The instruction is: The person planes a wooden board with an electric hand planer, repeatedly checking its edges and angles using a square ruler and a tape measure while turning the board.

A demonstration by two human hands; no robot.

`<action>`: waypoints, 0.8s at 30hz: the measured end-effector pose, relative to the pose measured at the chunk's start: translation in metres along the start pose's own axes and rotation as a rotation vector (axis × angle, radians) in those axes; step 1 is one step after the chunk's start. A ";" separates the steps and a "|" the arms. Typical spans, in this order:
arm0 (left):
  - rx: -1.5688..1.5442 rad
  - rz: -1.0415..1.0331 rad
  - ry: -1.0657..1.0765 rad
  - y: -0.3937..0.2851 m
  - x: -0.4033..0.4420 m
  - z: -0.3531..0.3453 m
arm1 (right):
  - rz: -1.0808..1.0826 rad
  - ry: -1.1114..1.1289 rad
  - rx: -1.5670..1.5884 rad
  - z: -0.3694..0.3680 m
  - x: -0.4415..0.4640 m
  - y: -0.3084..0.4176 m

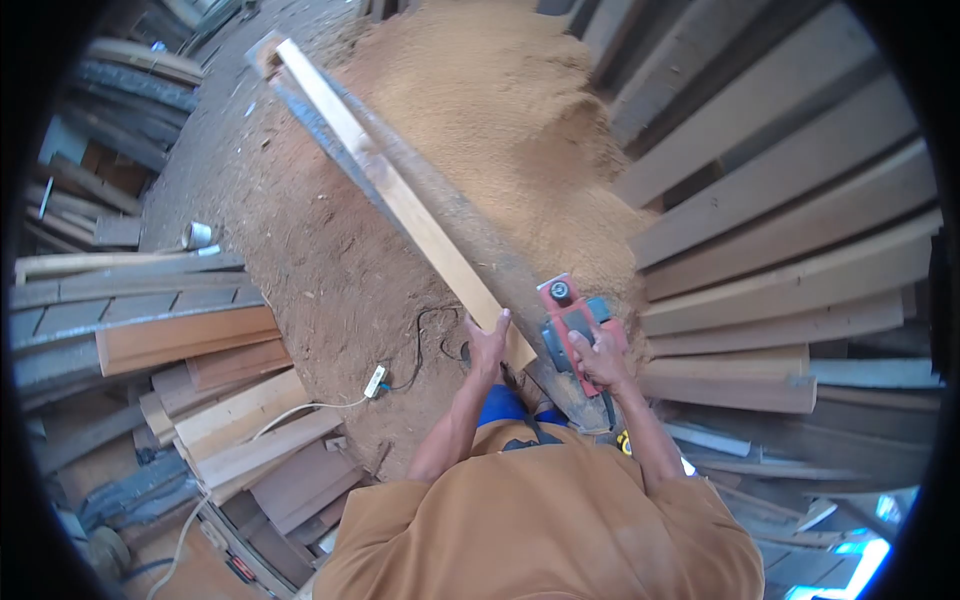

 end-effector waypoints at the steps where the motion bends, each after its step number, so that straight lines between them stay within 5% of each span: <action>1: -0.014 -0.030 -0.024 -0.003 -0.001 -0.004 | -0.019 0.007 0.017 0.001 -0.010 -0.009; 8: -0.174 -0.048 0.041 0.005 0.014 -0.013 | 0.011 0.006 0.049 -0.014 -0.032 -0.094; 16: -0.151 0.008 0.061 0.011 0.019 -0.015 | 0.237 -0.083 0.035 -0.003 -0.034 -0.091; 21: -0.326 0.047 0.235 0.022 0.016 -0.021 | 0.080 -0.226 -0.079 0.062 -0.076 -0.092; 23: -0.342 0.118 0.256 0.028 0.015 -0.022 | -0.125 -0.149 -0.591 0.105 -0.107 -0.143; 24: -0.334 0.158 0.252 0.027 0.015 -0.025 | -0.352 -0.240 -0.597 0.129 -0.133 -0.198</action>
Point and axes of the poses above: each hand's wrist, its own x-axis towards the middle knuckle, its own z-axis out of the back of the hand, y = z × x, the point moved 7 cm from there along x, towards the middle knuckle, and after that the axes turned 12 degrees about z, right-handed, at the moved point
